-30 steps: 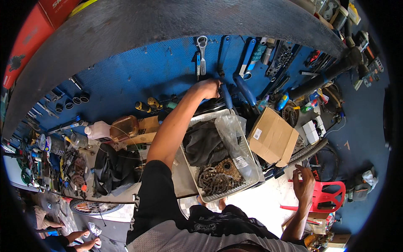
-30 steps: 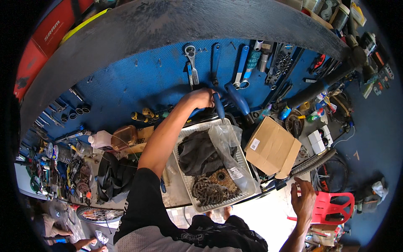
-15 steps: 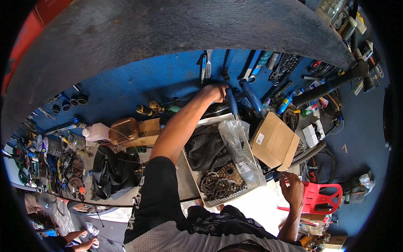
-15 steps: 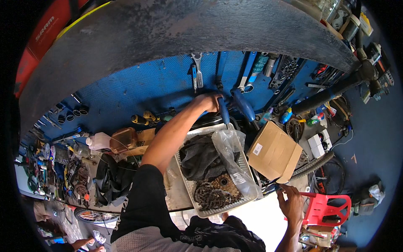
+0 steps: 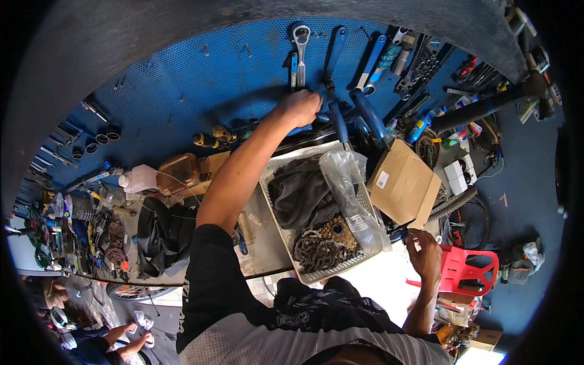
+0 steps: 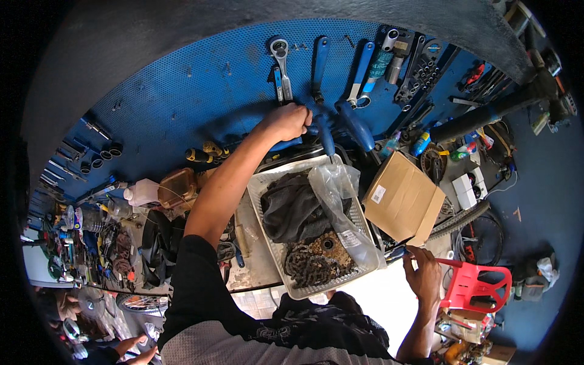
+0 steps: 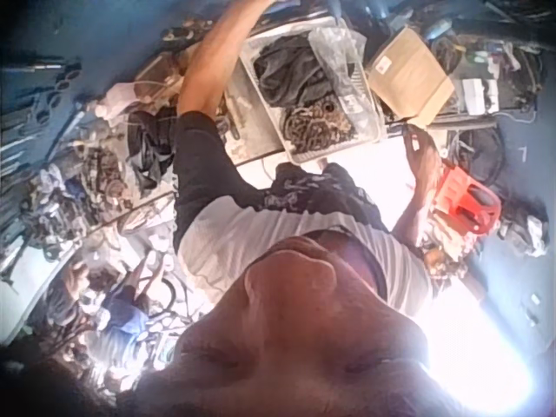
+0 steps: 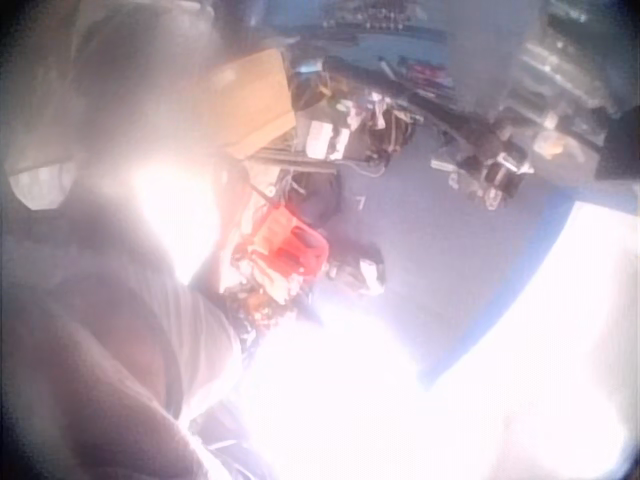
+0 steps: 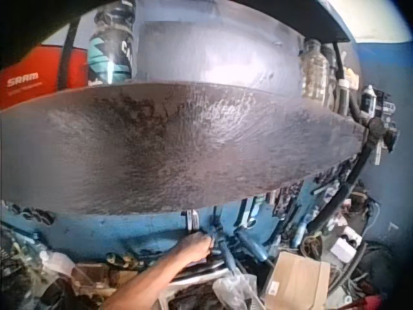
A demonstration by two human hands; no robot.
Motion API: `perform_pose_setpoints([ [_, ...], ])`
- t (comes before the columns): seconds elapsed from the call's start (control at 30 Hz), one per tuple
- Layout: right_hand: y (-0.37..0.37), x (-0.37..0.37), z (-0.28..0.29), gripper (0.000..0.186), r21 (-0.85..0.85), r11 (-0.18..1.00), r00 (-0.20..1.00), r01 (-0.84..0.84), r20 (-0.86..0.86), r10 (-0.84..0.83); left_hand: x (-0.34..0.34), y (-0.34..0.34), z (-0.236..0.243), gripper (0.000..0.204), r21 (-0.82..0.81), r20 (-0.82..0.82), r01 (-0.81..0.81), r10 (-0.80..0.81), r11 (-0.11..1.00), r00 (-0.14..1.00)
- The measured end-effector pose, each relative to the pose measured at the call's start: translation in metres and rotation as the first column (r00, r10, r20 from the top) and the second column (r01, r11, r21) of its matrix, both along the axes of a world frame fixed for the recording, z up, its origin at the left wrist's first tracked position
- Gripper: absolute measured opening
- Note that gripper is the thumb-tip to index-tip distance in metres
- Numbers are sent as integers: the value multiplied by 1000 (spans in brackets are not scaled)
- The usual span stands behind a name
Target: The person searches through a cluttered workbench and drawers, handling bicycle parts including a cassette and wheel. They use a power tool on the cassette attached to a wheel and move various tools and containers around the workspace.
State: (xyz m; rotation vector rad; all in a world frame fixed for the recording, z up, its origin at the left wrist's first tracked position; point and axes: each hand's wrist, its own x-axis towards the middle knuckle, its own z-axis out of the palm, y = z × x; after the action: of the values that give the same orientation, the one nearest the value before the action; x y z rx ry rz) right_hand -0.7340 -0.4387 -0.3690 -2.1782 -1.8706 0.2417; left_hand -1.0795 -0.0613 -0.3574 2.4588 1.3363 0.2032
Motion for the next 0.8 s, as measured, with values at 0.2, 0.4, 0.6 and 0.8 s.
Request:
perform_pose_setpoints([
  [0.2, -5, 0, 9, 23, 25, 999, 1000, 21, 5, -21, -20, -62, 26, 22, 66, 180, -117, 104, 991, 978],
  [0.4, -20, 15, -5, 24, 74, 997, 1000, -5, -15, 6, -23, -200, -9, 108, -118, 11, -45, 47, 992, 999],
  [0.6, -14, 1, -4, 25, 176, 970, 981, -167, -72, 181, -35, -185, -50, 64, -146, 143, -30, 51, 989, 988],
  [0.8, -1, -19, 11, 27, 200, 947, 956, -252, -100, 275, -40, -208, 45, 56, 85, 187, -319, 299, 944, 936],
])
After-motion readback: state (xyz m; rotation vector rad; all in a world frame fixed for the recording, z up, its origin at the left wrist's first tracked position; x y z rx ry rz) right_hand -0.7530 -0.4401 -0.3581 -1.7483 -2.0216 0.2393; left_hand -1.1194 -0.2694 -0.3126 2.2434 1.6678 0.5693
